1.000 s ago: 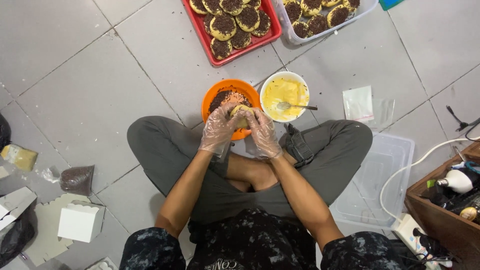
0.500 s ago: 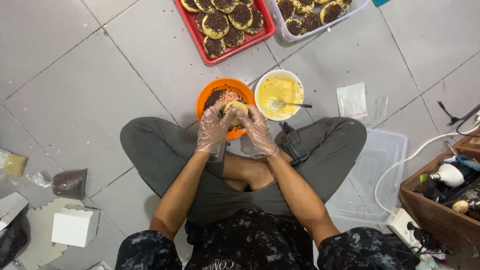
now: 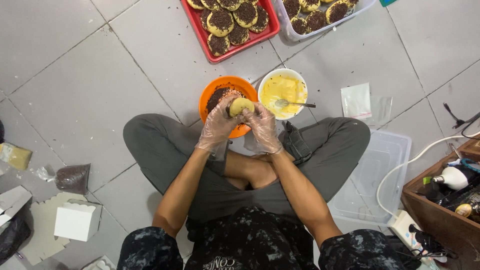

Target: Dipping buns into a liquid glaze and then into chocolate sprinkles to coat them before placing them in a tray.

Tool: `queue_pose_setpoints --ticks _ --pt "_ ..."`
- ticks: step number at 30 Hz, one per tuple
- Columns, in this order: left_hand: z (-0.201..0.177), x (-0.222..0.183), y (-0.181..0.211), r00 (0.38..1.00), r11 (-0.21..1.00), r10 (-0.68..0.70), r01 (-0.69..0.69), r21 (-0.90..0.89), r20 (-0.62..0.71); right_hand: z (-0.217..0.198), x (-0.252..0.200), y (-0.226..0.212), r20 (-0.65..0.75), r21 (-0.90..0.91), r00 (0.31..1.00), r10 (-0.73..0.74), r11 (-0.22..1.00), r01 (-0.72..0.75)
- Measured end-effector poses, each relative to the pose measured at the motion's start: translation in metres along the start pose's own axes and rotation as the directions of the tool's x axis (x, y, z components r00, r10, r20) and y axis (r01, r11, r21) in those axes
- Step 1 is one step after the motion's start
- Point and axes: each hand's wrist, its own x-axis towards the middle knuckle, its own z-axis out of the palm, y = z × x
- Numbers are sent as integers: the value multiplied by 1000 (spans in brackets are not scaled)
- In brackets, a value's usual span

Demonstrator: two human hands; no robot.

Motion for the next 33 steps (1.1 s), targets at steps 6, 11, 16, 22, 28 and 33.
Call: queue_pose_setpoints --ticks 6,11,16,22,28,33 --pt "-7 9 -2 987 983 -37 9 181 153 -11 10 18 -15 148 996 92 985 -88" --pt "-4 6 -14 995 992 -13 0 125 97 -8 1 6 -3 35 993 116 993 -116" --pt "-3 8 -19 992 998 -60 61 -7 108 -20 -9 -35 87 -204 993 76 977 -56" --pt "-4 2 -6 999 998 -30 31 -46 30 -87 3 -88 76 -588 907 -415 715 377" --pt "-7 0 10 1000 992 16 -16 125 -6 -133 13 -87 71 -992 750 -658 29 120" --pt "-9 -3 25 992 988 -121 124 95 -31 -143 24 -52 -289 -867 944 -161 461 -187"
